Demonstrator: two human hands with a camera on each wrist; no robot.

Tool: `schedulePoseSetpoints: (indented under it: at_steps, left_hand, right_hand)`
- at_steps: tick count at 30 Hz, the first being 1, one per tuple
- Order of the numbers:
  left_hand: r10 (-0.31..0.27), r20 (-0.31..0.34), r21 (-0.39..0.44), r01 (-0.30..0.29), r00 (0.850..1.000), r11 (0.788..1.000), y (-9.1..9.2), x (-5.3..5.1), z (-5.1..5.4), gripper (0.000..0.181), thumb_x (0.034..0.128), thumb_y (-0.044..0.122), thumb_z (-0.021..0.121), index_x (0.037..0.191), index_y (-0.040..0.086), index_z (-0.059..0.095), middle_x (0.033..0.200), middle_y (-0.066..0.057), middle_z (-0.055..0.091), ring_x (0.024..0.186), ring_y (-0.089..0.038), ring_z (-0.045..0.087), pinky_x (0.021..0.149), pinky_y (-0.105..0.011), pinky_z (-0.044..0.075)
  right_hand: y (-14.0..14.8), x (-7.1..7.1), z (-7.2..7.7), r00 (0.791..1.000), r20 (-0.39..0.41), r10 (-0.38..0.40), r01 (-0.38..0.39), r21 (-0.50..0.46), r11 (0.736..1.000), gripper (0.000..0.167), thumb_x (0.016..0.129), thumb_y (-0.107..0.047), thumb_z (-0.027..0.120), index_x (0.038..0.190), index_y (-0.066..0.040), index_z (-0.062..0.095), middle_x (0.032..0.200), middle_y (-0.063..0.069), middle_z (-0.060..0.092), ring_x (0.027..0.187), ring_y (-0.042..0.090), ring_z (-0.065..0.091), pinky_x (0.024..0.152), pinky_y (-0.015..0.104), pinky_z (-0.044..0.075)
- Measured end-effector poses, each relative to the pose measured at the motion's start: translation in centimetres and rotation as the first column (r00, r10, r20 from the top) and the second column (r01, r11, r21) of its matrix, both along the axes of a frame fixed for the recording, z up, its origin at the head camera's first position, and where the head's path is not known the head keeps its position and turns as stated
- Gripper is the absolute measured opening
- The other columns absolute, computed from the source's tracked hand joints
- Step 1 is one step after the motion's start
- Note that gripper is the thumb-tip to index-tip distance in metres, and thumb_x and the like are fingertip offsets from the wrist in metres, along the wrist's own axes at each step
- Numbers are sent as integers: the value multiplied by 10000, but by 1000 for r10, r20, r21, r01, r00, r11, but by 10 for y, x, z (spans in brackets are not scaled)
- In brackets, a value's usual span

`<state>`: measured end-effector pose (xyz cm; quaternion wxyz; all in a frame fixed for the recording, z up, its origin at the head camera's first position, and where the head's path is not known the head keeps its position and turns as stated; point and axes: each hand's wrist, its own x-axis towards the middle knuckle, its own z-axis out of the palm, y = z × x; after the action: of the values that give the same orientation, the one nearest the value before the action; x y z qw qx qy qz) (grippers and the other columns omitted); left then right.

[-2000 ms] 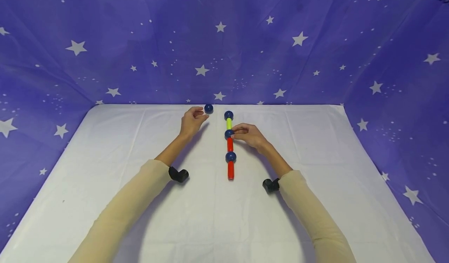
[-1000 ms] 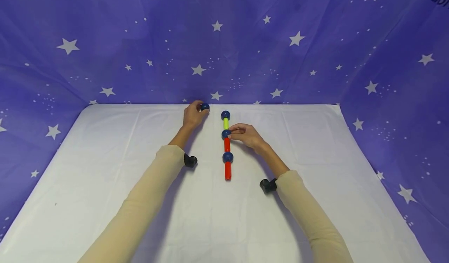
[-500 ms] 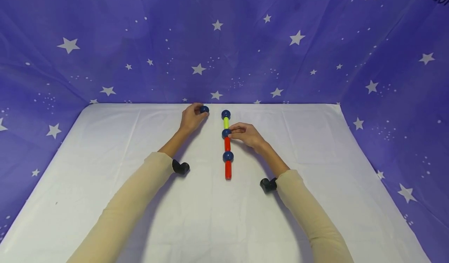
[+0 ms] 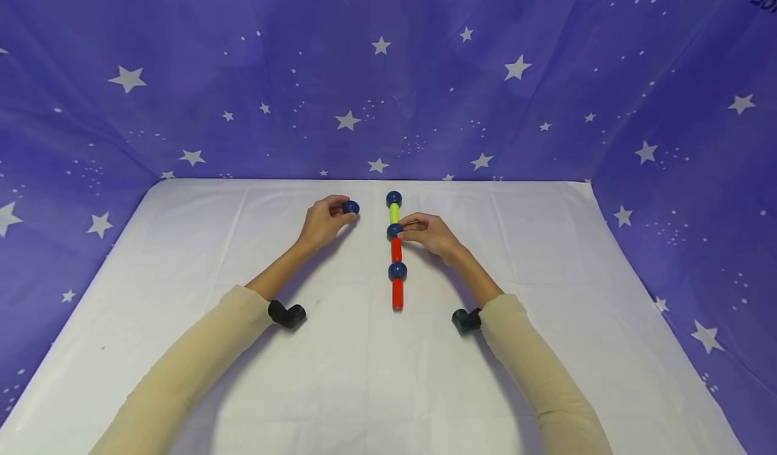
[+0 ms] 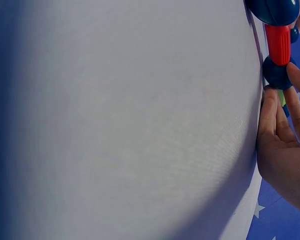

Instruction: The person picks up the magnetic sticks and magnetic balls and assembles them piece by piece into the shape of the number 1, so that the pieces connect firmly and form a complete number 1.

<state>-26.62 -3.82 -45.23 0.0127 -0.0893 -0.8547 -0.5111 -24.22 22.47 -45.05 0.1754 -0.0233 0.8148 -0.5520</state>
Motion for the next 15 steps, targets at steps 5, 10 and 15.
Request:
schedulePoseSetpoints:
  at_steps: [5, 10, 15]
  left_hand:
    - [-35, 30, 11, 34, 999, 999, -1, 16, 4, 434, 902, 124, 744, 1293, -17, 619, 1163, -195, 669, 1068, -304, 645, 936, -357, 508]
    - [-75, 43, 18, 75, 996, 997, 1, 32, 7, 431, 891, 113, 755, 1282, -16, 627, 1165, -191, 669, 1056, -287, 659, 924, -336, 517]
    - [-104, 48, -1, 104, 993, 995, 5, 47, 6, 422, 885, 125, 763, 1270, 2, 641, 1160, -167, 678, 1044, -261, 657, 914, -334, 519]
  right_hand:
    - [0, 1, 1, 1000, -3, 4, -4, -2, 1000, 396, 905, -144, 753, 1267, -29, 640, 1169, 134, 699, 1188, 295, 575, 1078, 480, 334]
    - [0, 1, 2, 1000, 1, 0, 0, 13, 1000, 398, 904, -152, 753, 1269, -40, 642, 1180, 132, 696, 1200, 294, 566, 1083, 487, 329]
    - [0, 1, 1, 1000, -1, 1, -1, 22, 1000, 404, 906, -164, 754, 1274, -41, 639, 1191, 137, 691, 1205, 298, 567, 1088, 498, 328]
